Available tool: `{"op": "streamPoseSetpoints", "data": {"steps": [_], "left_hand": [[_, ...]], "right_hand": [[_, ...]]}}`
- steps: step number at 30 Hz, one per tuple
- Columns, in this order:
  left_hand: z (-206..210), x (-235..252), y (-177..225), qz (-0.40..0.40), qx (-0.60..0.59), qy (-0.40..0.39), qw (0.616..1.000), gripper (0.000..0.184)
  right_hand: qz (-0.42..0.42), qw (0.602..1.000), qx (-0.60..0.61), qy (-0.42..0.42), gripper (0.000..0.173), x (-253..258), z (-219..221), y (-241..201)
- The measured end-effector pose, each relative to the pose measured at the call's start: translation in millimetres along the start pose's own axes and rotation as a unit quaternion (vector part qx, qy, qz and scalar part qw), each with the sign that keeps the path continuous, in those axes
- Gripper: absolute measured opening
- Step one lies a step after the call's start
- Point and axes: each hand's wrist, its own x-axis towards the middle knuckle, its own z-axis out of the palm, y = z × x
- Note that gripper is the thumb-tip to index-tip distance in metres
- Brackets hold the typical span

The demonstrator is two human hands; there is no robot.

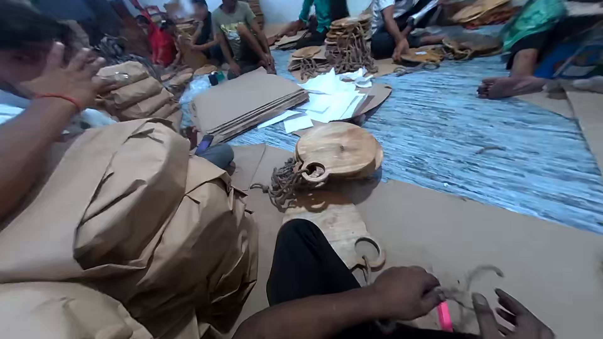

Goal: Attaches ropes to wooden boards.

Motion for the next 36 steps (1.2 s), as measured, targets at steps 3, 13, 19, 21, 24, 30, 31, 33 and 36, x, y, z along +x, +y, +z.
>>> {"op": "streamPoseSetpoints", "data": {"steps": [3,13,19,21,24,30,31,33,36], "left_hand": [[0,3,4,-0.008,0.042,-0.018,0.999,0.037],[4,0,-11,0.013,0.073,-0.055,0.996,0.034],[-5,2,-19,-0.061,-0.075,0.014,0.995,0.024],[-1,3,-21,-0.057,-0.079,0.002,0.995,0.028],[4,3,-24,-0.052,-0.035,-0.020,0.998,0.033],[0,4,-24,-0.091,0.015,-0.086,0.992,0.032],[1,4,-24,-0.085,0.010,-0.095,0.992,0.033],[3,4,-19,-0.057,0.010,-0.114,0.992,0.035],[5,-5,-7,0.018,0.047,-0.100,0.994,0.045]], "right_hand": [[-0.035,0.998,-0.030,0.045,0.062,-12,0,-12],[0.220,0.938,0.183,-0.196,0.027,13,21,-2],[0.251,0.939,0.190,-0.140,0.042,12,13,10],[0.248,0.932,0.179,-0.192,0.050,13,17,10],[0.250,0.905,0.263,-0.223,0.037,14,26,8],[0.284,0.802,0.516,-0.097,0.036,15,14,-2],[0.268,0.785,0.550,-0.092,0.044,15,9,-7],[0.236,0.756,0.604,-0.090,0.052,14,2,-18],[0.168,0.740,0.638,-0.133,0.054,13,-12,-34]]}}
